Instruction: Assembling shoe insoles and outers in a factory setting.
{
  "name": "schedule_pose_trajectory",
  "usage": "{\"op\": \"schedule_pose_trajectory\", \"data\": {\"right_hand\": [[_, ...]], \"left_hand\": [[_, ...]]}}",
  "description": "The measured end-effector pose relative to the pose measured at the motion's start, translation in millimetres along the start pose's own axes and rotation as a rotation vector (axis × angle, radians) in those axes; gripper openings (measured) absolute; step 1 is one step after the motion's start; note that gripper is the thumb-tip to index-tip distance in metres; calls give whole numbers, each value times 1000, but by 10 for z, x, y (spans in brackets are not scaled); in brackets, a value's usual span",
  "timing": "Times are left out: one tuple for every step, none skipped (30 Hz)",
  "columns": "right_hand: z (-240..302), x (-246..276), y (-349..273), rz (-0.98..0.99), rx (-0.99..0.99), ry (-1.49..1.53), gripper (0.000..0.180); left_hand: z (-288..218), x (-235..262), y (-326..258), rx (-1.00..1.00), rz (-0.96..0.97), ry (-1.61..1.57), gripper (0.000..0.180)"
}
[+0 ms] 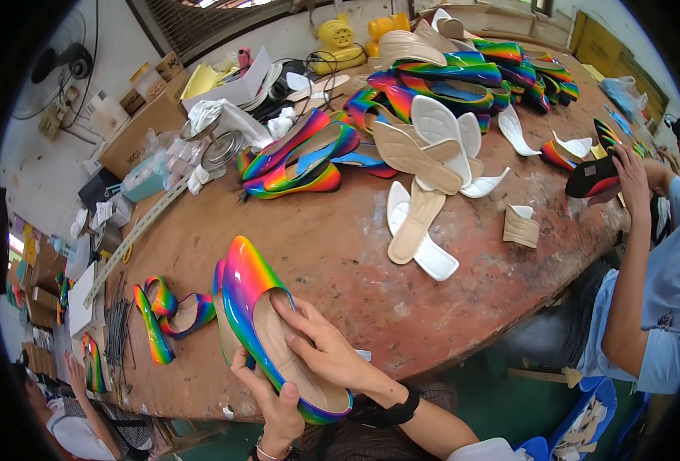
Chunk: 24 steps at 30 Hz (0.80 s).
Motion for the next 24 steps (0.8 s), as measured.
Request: {"op": "schedule_pose_trajectory", "data": {"right_hand": [[-5,39,-15,-11,-1,2,59],[-28,58,-31,1,-30,30,58],[-50,75,-48,13,-59,59,57],[-50,103,-68,2,-60,61,57],[-39,79,-100,34,-50,109,56],[-23,51,-137,65,-40,156,56],[6,45,-178,68,-33,190,55],[43,69,-194,63,-34,193,55],[85,86,-213,66,-38,216,54],[102,97,-225,70,-42,240,54],[99,116,-232,85,-49,247,54],[87,127,-237,80,-48,251,54],[83,135,-237,76,-31,248,55],[86,142,-234,73,-16,242,55],[90,149,-234,71,-17,242,55],[96,151,-233,73,-26,257,55],[95,141,-242,78,-35,277,55],[98,137,-251,82,-36,280,55],[89,152,-261,66,-46,278,54],[77,172,-267,48,-56,275,54],[67,175,-274,49,-59,275,54],[41,202,-282,22,-73,273,52],[20,228,-279,-3,-86,271,50],[24,232,-275,0,-88,269,50]], "left_hand": [[2,-31,14,20,-12,-30,99],[21,-52,18,22,-1,-27,99],[42,-54,17,7,3,-3,100],[50,-61,26,-8,8,20,100],[58,-77,48,-5,18,21,100],[38,-50,75,-27,-16,55,101],[18,-26,96,-49,-50,90,102],[22,-32,105,-47,-46,93,102],[22,-35,113,-50,-44,91,103],[21,-41,119,-53,-42,90,104],[13,-71,122,-52,-36,93,104],[4,-100,125,-39,-40,76,104],[-3,-123,127,-25,-45,59,105],[-9,-142,131,-24,-42,58,105],[-15,-152,134,-25,-45,43,105],[-19,-155,139,-26,-48,27,105],[-12,-151,133,-25,-52,31,105],[-10,-149,127,-35,-49,47,105],[-5,-144,119,-46,-47,62,105],[10,-130,113,-44,-49,62,105],[38,-125,101,-33,-31,81,105],[69,-119,84,-22,-14,98,105],[97,-85,63,-20,-17,97,105],[131,-79,34,-19,14,139,105]]}}
Point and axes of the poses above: each hand's wrist, its own y-axis towards the middle knuckle, its own x-axis out of the back of the hand, z = x × y, the point moved 9 cm from there along y, towards the middle knuckle, and after that the axes turned 15 degrees about -y, right-handed, at the moved point
